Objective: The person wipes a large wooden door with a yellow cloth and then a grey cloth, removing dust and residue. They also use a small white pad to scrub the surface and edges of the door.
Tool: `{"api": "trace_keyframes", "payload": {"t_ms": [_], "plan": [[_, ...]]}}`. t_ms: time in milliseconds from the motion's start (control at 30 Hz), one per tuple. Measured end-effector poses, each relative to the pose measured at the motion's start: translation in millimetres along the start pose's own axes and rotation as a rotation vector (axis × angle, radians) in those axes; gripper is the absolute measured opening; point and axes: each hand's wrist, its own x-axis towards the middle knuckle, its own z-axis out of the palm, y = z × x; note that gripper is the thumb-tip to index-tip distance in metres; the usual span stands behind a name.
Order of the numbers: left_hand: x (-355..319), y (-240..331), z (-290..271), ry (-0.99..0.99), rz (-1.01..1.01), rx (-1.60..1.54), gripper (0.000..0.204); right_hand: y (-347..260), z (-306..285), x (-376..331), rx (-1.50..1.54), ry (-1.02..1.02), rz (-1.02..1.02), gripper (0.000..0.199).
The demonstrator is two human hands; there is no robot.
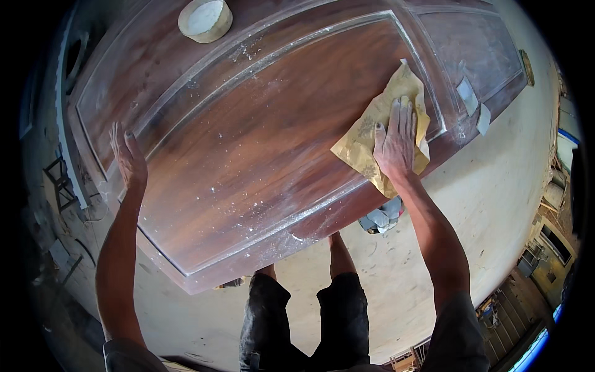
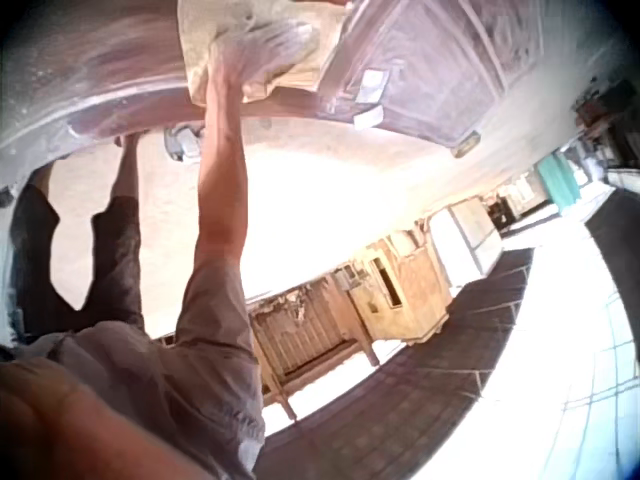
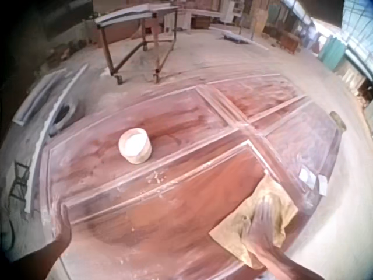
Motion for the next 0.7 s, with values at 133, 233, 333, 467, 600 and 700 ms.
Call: {"api": "trace_keyframes", "payload": {"t_ms": [133, 233, 333, 467, 600, 700], "plan": [[-136.8, -97.9, -61.9, 0.109, -0.398, 0.329, 0.064, -173.1, 37.8, -12.4, -0.107, -0.099, -0.179, 0.070], [-242.2, -165.3, -102.0, 0.143, -0.833, 0.490, 0.071, -239.9, 63.7, -34.3, 0.158, -0.262, -0.595, 0.078], [-288.7, -142.7, -95.4, 0.129, -1.132, 0.258, 0.076, -164.0, 48.9, 40.8, 0.185, -0.319, -0.414, 0.072], [-251.6, -80.8, -78.9, 0.023, -1.240, 0.070, 0.073, -90.4, 47.7, 171.0, -0.124, 0.091, -0.237, 0.072], [-260.4, -83.0, -96.9, 0.137, -1.202, 0.171, 0.069, -318.7, 111.0, 92.8, -0.062, -0.041, -0.515, 0.068], [-257.5, -78.1, -106.1, 0.071, -1.231, 0.167, 0.064, -302.7, 96.6, 101.2, -0.021, -0.188, -0.806, 0.069]]}}
